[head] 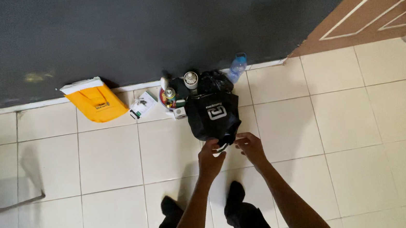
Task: The person picks up a pack of copy paper from the floor, carries it across the room, and places it on a wooden table.
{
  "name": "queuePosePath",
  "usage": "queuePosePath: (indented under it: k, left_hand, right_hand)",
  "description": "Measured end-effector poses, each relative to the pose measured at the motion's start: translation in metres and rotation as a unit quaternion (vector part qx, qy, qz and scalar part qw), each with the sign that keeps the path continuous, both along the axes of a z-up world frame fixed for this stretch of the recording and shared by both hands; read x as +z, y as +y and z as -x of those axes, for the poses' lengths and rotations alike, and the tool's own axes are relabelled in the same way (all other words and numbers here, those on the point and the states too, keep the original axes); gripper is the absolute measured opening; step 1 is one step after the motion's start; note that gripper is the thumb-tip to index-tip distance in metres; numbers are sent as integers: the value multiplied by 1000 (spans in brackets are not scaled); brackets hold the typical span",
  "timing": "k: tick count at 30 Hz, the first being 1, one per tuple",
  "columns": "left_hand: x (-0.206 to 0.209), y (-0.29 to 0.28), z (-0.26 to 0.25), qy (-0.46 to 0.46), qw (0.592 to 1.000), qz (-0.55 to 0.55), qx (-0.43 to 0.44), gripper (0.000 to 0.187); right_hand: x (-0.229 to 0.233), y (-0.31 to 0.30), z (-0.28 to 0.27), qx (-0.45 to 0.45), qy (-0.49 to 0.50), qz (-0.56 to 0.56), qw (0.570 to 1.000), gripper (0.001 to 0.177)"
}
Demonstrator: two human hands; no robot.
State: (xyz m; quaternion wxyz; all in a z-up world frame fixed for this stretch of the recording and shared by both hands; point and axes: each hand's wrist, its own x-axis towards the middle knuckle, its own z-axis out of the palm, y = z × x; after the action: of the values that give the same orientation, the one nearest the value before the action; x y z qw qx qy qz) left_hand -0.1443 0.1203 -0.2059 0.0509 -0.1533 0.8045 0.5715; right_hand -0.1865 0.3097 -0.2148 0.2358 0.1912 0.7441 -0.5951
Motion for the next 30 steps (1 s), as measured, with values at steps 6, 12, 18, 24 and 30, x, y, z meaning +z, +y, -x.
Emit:
queuePosePath:
  k: [6, 12, 18, 24, 30]
  left_hand:
    - [-110, -6, -3, -31, 997, 56, -41, 59]
    - [-187, -10, 25, -114, 983, 136, -55, 94]
    - [-238, 0, 51, -194, 961, 174, -91, 128]
    - [-322, 1, 49, 14, 966, 258, 0, 59]
    - [-343, -17, 61, 161, 973, 160, 32, 23]
  right_hand:
    - [-156, 15, -9, -5, -12, -47, 999, 38]
    - [-286, 10, 39, 7, 95, -185, 978, 65]
    - [-337, 13, 92, -34, 26, -368, 929, 103]
    - [-413, 52, 126, 22, -1, -300, 954, 61]
    - [-417, 83, 159, -135, 18, -64, 989, 31]
